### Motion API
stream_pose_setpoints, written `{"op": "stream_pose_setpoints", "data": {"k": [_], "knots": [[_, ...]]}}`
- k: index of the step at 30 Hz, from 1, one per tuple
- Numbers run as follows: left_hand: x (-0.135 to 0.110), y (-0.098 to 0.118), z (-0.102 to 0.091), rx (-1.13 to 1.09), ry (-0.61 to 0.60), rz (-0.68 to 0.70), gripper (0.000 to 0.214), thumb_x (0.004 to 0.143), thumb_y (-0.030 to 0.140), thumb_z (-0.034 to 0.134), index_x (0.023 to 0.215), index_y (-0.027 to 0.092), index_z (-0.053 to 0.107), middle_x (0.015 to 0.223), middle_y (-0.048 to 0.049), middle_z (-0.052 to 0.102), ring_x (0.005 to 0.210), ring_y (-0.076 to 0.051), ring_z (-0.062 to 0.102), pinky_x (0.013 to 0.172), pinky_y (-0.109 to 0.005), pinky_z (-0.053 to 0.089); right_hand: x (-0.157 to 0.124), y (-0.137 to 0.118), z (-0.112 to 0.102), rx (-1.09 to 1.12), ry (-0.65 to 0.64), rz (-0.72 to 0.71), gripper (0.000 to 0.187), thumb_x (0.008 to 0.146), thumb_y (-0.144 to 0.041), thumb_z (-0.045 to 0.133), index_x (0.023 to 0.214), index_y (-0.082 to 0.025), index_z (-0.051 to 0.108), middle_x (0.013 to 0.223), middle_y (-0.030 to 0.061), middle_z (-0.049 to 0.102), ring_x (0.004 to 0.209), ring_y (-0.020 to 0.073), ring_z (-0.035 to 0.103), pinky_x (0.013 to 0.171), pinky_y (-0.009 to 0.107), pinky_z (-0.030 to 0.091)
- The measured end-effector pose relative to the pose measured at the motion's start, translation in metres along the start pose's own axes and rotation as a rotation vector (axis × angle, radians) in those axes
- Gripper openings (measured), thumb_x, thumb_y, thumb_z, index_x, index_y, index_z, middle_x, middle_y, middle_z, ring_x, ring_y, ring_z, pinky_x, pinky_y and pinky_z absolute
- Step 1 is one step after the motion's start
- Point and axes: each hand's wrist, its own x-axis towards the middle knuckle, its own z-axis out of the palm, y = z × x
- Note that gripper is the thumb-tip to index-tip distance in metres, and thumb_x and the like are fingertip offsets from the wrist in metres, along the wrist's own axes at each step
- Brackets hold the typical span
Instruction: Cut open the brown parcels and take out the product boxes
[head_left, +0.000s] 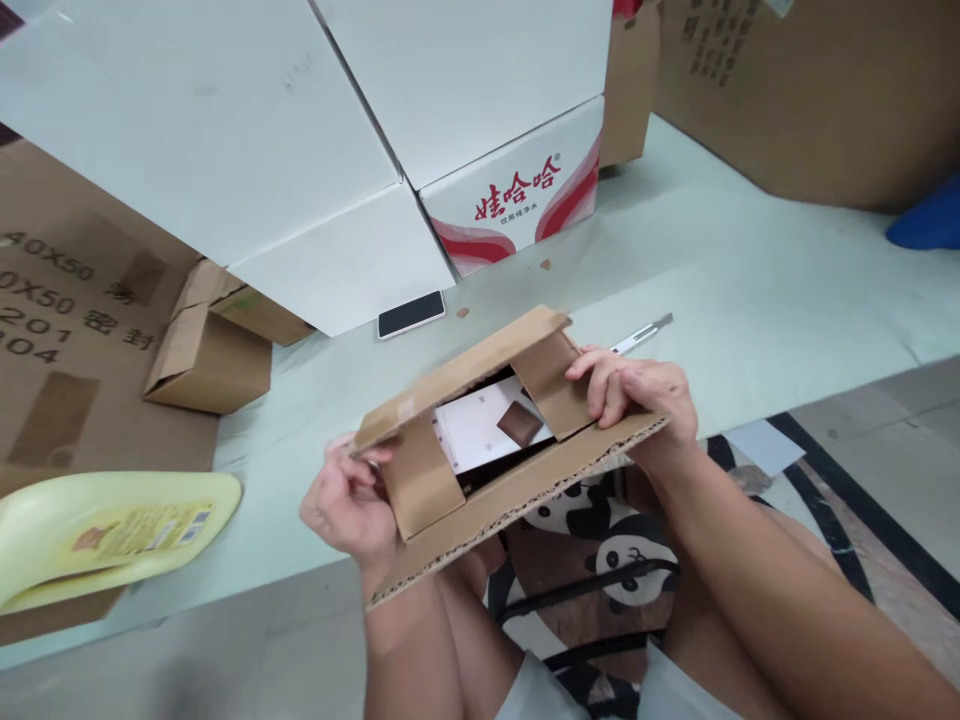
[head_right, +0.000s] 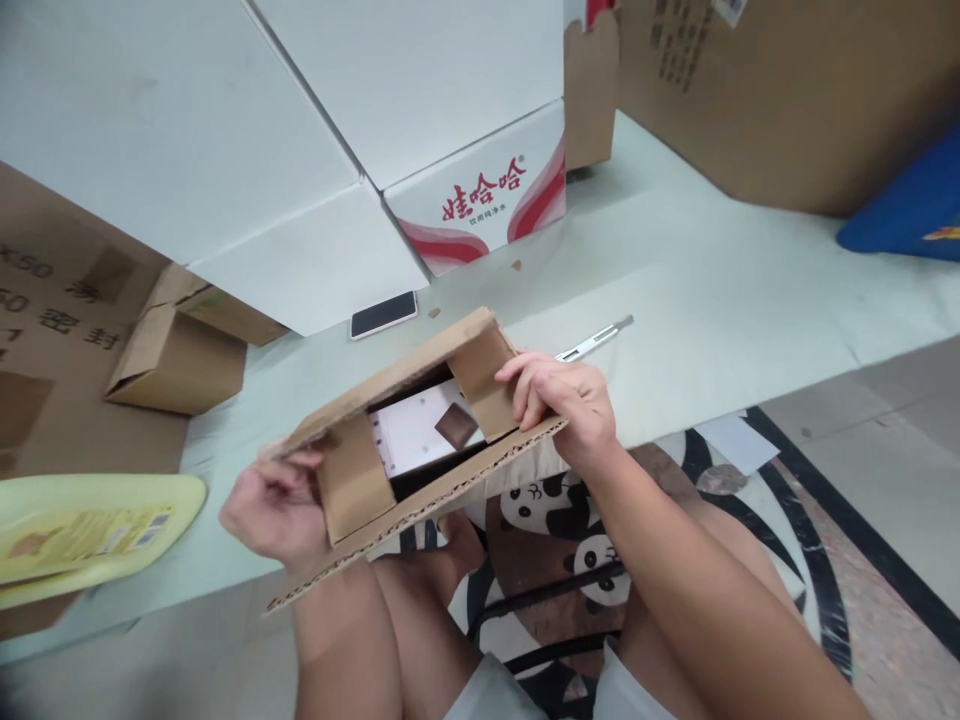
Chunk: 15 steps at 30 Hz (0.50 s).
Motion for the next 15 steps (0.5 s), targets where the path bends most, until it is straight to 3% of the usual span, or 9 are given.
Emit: {"op": "stream_pose_setpoints", "data": {"k": [2, 3, 5, 6, 10, 13, 15], "knots": [[0.002, -0.001, -0.007, 0.148, -0.147, 0.069, 0.038, 0.093, 0.036, 0.051, 0.060, 0.020, 0.062, 0.087, -0.0065, 0.074, 0.095, -0.023, 0.069, 0.092, -0.043, 0.052, 0.000, 0.001, -0.001, 0.012, 0.002, 0.019, 0.047, 0.092, -0.041, 0.065, 0.048, -0.025, 0.068, 0.048, 0.0019, 0.060, 0.060, 0.0188, 0.062, 0.083, 0.042, 0.054], [0.004, -0.001, -0.010, 0.226, -0.247, 0.095, 0.035, 0.094, 0.039, 0.052, 0.069, 0.021, 0.069, 0.112, -0.0082, 0.075, 0.114, -0.026, 0.066, 0.103, -0.047, 0.049, 0.000, 0.002, -0.001, 0.008, 0.008, 0.032, 0.047, 0.091, -0.042, 0.065, 0.047, -0.025, 0.068, 0.049, 0.0026, 0.060, 0.064, 0.0201, 0.064, 0.085, 0.042, 0.054], [0.008, 0.004, -0.012, 0.377, -0.435, 0.173, 0.030, 0.094, 0.041, 0.057, 0.081, 0.023, 0.075, 0.145, -0.0072, 0.060, 0.136, -0.031, 0.054, 0.113, -0.050, 0.044, 0.000, 0.003, -0.001, -0.008, 0.033, 0.060, 0.048, 0.090, -0.045, 0.066, 0.046, -0.025, 0.067, 0.048, 0.0033, 0.059, 0.071, 0.0218, 0.067, 0.088, 0.043, 0.053], [0.011, 0.007, -0.012, 0.442, -0.509, 0.244, 0.026, 0.093, 0.040, 0.060, 0.082, 0.023, 0.077, 0.148, -0.0067, 0.057, 0.136, -0.031, 0.053, 0.113, -0.051, 0.043, 0.000, 0.004, -0.002, -0.014, 0.048, 0.069, 0.049, 0.089, -0.047, 0.066, 0.045, -0.026, 0.067, 0.047, 0.0033, 0.058, 0.072, 0.0222, 0.067, 0.090, 0.043, 0.052], [0.027, 0.027, -0.002, 0.654, -0.847, 0.484, 0.018, 0.092, 0.035, 0.063, 0.087, 0.027, 0.079, 0.126, -0.0072, 0.070, 0.118, -0.030, 0.061, 0.107, -0.053, 0.040, 0.000, 0.006, -0.007, -0.009, 0.079, 0.073, 0.049, 0.088, -0.050, 0.067, 0.045, -0.026, 0.067, 0.046, 0.0030, 0.057, 0.073, 0.0222, 0.067, 0.093, 0.042, 0.051], [0.043, 0.036, 0.003, 0.795, -1.155, 0.445, 0.027, 0.095, 0.040, 0.055, 0.093, 0.028, 0.079, 0.133, -0.0084, 0.069, 0.124, -0.033, 0.058, 0.100, -0.054, 0.037, -0.001, 0.007, -0.009, -0.019, 0.051, 0.060, 0.048, 0.089, -0.048, 0.064, 0.047, -0.026, 0.067, 0.049, 0.0032, 0.059, 0.076, 0.0225, 0.068, 0.091, 0.042, 0.052], [0.053, 0.040, 0.003, 0.863, -1.254, 0.402, 0.031, 0.096, 0.043, 0.052, 0.093, 0.027, 0.078, 0.134, -0.0100, 0.068, 0.123, -0.033, 0.057, 0.097, -0.054, 0.036, -0.002, 0.007, -0.008, -0.077, 0.035, 0.061, 0.047, 0.090, -0.045, 0.061, 0.048, -0.025, 0.065, 0.052, 0.0030, 0.060, 0.079, 0.0232, 0.068, 0.089, 0.042, 0.053]]}}
